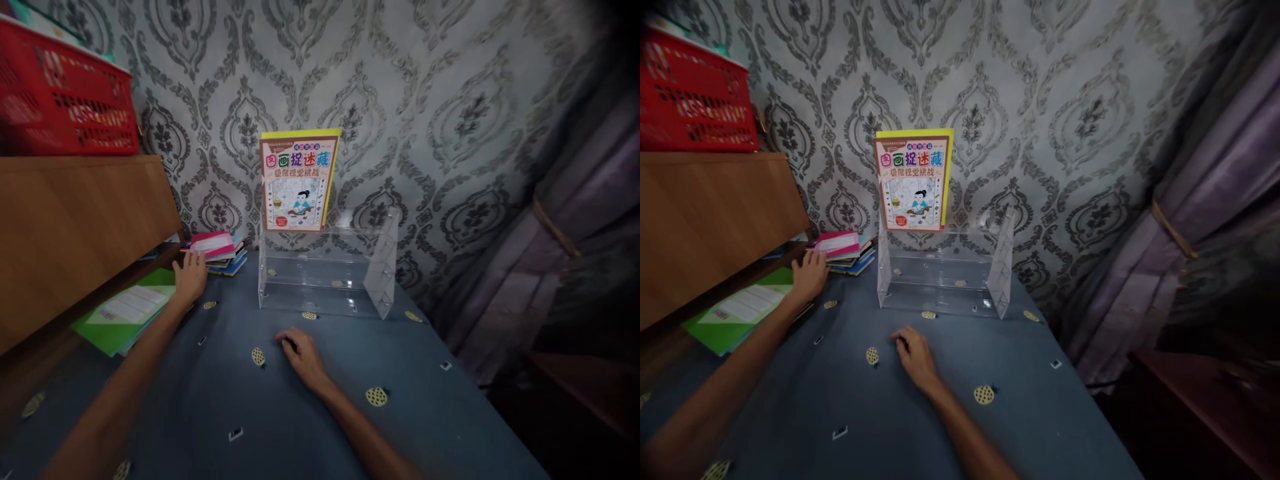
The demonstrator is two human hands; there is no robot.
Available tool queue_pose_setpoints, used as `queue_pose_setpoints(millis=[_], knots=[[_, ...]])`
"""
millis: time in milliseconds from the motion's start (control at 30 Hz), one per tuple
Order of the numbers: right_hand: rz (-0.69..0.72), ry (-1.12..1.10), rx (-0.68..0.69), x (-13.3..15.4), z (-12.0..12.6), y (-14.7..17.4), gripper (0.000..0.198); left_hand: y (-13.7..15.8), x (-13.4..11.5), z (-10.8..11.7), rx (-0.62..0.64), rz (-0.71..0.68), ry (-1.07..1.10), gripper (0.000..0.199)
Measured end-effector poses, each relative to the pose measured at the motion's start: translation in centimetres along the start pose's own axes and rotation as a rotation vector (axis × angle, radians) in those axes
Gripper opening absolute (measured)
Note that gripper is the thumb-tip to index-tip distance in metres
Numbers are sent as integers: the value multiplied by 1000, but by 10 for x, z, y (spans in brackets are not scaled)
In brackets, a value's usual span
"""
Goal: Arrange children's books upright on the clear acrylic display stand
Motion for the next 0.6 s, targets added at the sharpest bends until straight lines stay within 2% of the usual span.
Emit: queue_pose_setpoints(millis=[100, 200, 367, 600], knots=[[6, 2, -19, -2, -1, 0, 24, -30, -3, -13, 62, -71, -19, 59], [10, -3, -19, 0, 0, 0, 25, -48, -2, -23, 111, -114, -40, 62], [-20, 10, -26, 8, 2, -1, 25, -61, 6, -31, 169, -180, -64, 53], [-17, 10, -19, 9, 4, -2, 25, -70, 18, -27, 239, -290, -115, 35]])
Point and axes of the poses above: each hand's wrist, its own y-axis away from the middle knuckle, its own z-axis out of the back of the hand, x = y × z, the point moved 1 cm from there along -y, towards the middle knuckle, and after that the axes turned 6 degrees about -y, right-handed, at the moved point
